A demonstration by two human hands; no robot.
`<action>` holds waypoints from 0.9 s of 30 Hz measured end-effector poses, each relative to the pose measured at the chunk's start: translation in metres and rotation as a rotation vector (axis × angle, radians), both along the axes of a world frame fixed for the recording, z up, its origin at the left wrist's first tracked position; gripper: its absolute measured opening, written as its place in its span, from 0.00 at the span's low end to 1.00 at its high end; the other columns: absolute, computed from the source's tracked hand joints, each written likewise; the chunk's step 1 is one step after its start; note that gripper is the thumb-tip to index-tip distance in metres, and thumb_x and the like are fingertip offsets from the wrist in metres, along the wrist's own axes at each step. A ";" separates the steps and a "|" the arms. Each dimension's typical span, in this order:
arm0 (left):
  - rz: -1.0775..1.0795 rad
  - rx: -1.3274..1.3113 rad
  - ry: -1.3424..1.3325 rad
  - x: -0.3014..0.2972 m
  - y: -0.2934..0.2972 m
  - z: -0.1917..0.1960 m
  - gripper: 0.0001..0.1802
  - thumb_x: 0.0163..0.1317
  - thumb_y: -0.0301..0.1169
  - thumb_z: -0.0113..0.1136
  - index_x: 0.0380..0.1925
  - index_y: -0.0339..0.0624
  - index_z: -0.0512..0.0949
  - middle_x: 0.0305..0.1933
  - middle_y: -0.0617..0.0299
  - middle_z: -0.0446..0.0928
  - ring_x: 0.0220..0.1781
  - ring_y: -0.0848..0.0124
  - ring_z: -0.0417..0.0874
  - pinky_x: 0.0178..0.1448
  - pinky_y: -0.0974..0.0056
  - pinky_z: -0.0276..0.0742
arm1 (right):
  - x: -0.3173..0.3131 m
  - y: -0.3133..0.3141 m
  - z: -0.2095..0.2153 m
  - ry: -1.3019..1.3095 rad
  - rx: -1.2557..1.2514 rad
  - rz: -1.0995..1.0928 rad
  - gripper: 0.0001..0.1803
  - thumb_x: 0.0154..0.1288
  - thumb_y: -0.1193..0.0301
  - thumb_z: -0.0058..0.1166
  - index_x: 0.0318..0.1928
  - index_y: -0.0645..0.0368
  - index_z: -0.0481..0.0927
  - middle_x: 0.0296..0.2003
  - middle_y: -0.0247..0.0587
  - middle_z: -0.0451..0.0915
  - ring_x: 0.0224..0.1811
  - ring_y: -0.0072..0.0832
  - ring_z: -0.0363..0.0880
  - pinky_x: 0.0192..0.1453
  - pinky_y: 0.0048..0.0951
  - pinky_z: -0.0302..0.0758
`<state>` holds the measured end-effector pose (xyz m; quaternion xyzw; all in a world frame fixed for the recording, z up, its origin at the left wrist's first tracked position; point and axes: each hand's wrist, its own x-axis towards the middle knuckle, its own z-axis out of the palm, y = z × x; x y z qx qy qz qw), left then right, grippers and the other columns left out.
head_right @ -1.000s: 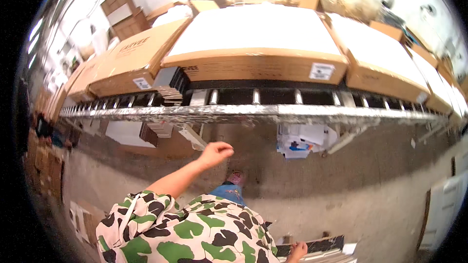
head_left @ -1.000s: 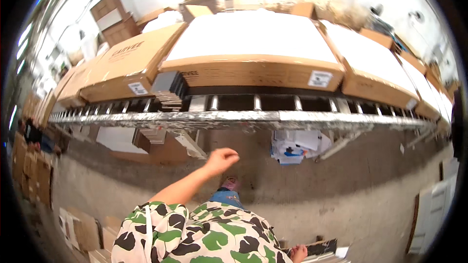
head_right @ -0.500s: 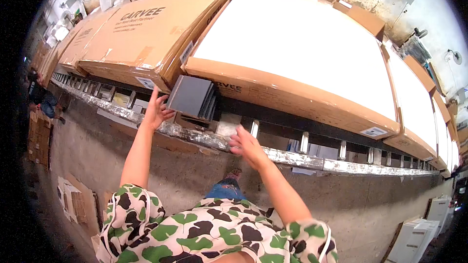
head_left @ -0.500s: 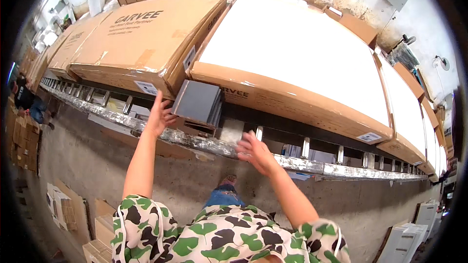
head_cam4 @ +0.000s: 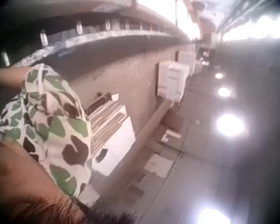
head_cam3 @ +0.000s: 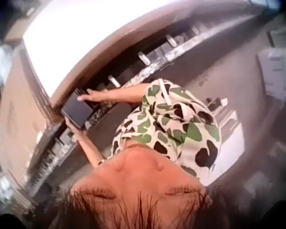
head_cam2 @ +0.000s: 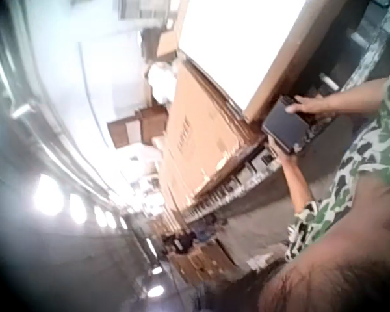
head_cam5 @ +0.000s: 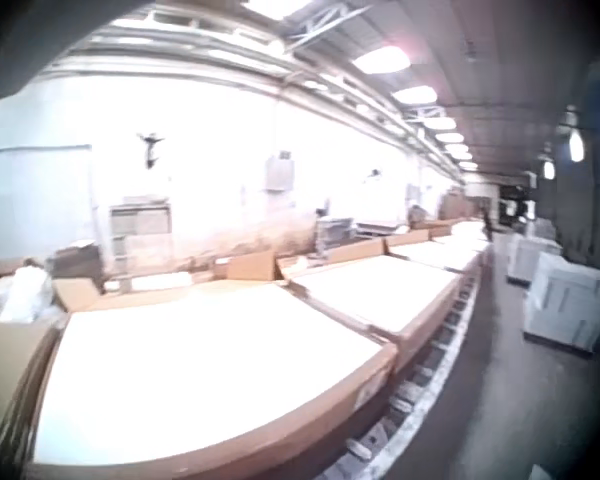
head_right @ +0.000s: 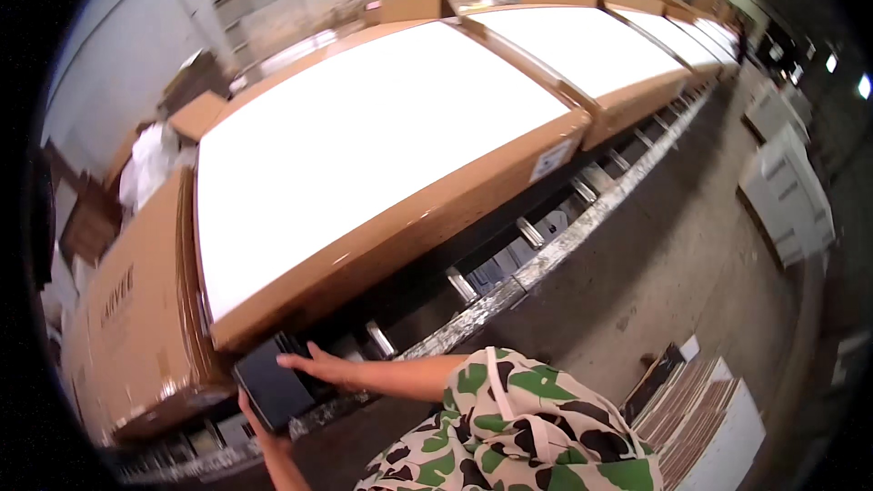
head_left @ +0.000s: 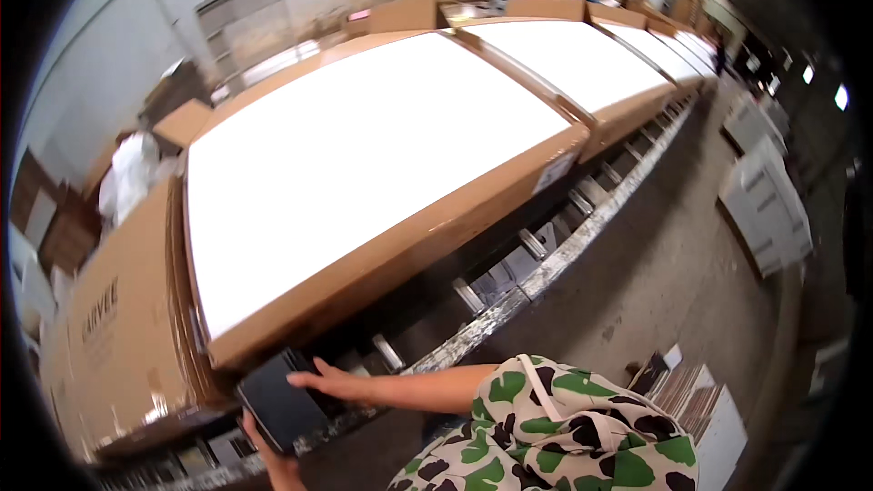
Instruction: The person places black panels into a cardboard box on a conveyor line, then covers them with a white foam sheet and closes the box flaps.
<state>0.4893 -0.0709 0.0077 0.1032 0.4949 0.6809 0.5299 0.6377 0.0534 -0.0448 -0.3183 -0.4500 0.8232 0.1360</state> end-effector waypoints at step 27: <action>-1.081 -0.244 -0.188 0.746 0.204 0.020 0.35 0.58 0.58 0.47 0.54 0.40 0.71 0.52 0.57 0.76 0.52 0.68 0.77 0.57 0.62 0.71 | 0.786 0.030 0.087 0.150 0.064 -1.045 0.39 0.61 0.53 0.50 0.66 0.56 0.52 0.54 0.46 0.66 0.53 0.29 0.69 0.54 0.28 0.70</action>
